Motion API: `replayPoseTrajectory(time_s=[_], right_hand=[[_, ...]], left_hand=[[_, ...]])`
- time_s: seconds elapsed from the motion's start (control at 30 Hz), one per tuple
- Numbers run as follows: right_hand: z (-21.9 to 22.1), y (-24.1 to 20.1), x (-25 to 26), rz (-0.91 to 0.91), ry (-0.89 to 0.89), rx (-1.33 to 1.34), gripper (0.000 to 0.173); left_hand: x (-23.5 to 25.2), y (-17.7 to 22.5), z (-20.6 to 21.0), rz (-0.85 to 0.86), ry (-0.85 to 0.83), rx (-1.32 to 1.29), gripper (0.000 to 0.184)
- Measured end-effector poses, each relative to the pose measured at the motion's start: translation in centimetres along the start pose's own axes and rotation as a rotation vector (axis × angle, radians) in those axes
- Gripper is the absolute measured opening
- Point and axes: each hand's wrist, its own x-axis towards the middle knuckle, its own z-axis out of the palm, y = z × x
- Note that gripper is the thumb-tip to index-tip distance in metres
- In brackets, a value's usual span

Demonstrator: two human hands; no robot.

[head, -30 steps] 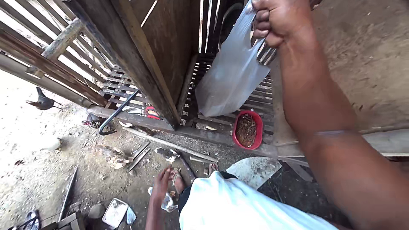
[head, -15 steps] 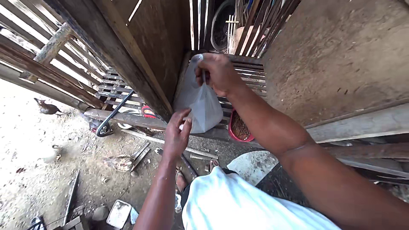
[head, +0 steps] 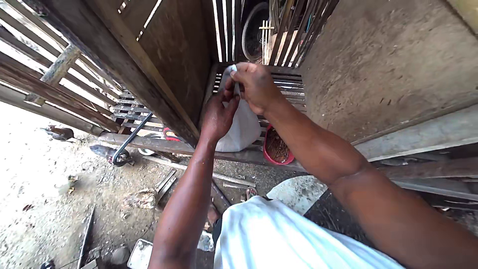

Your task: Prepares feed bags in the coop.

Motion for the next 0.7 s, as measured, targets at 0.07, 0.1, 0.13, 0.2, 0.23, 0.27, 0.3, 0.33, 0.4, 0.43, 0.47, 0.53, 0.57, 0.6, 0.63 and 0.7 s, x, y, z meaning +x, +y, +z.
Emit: replayPoseTrajectory(time_s=[0.07, 0.1, 0.13, 0.2, 0.23, 0.27, 0.3, 0.33, 0.4, 0.43, 0.47, 0.53, 0.57, 0.6, 0.63, 0.7], right_hand=[[-1.2, 0.7, -0.9, -0.018, -0.051, -0.063, 0.025], [-1.6, 0.7, -1.4, -0.024, -0.091, -0.143, 0.025], [-2.1, 0.5, -1.9, -0.024, -0.135, -0.264, 0.024], [-3.3, -0.2, -2.3, 0.009, -0.237, -0.544, 0.023], [-4.1, -0.3, -2.3, 0.021, -0.276, -0.651, 0.024], [-5.2, -0.2, -2.2, 0.026, -0.306, -0.730, 0.023], [-6.5, 0.2, -2.2, 0.038, -0.315, -0.756, 0.022], [-8.0, 0.7, -2.4, 0.054, -0.287, -0.717, 0.022], [-10.8, 1.5, -3.1, 0.112, -0.135, -0.514, 0.020], [-11.9, 1.8, -3.7, 0.138, -0.057, -0.397, 0.020], [-12.8, 2.0, -4.5, 0.153, -0.009, -0.308, 0.019], [-13.6, 2.2, -6.8, 0.136, -0.019, -0.192, 0.016], [-13.9, 2.4, -8.0, 0.102, -0.074, -0.137, 0.016], [-14.2, 2.6, -9.0, 0.060, -0.141, -0.083, 0.016], [-14.6, 2.9, -9.4, 0.028, -0.196, -0.034, 0.015], [-15.0, 3.3, -8.7, 0.023, -0.162, 0.006, 0.014]], left_hand=[[-1.1, -0.3, -0.1, -0.009, -0.060, 0.003, 0.032], [-1.8, -0.3, -0.2, -0.026, -0.085, 0.022, 0.035], [-2.5, -0.1, -0.6, -0.057, -0.116, 0.052, 0.040], [-4.3, 0.5, -1.7, -0.106, -0.128, 0.107, 0.038], [-5.6, 0.6, -2.6, -0.111, -0.113, 0.119, 0.034], [-6.8, 0.3, -3.4, -0.092, -0.081, 0.123, 0.029], [-7.7, -0.3, -4.3, -0.074, -0.050, 0.122, 0.030], [-8.5, -1.0, -5.2, -0.072, -0.024, 0.110, 0.032], [-10.0, -2.4, -6.6, -0.079, 0.042, 0.049, 0.032], [-10.8, -2.8, -7.0, -0.078, 0.066, 0.023, 0.032], [-11.7, -2.9, -7.2, -0.059, 0.082, -0.005, 0.032], [-13.4, -2.9, -6.9, 0.016, 0.078, -0.046, 0.031], [-14.0, -3.0, -6.7, 0.073, 0.059, -0.082, 0.031], [-14.4, -3.2, -6.7, 0.138, 0.036, -0.149, 0.030], [-14.5, -3.5, -6.6, 0.189, 0.036, -0.209, 0.030], [-14.0, -3.9, -6.9, 0.211, 0.061, -0.266, 0.029]])
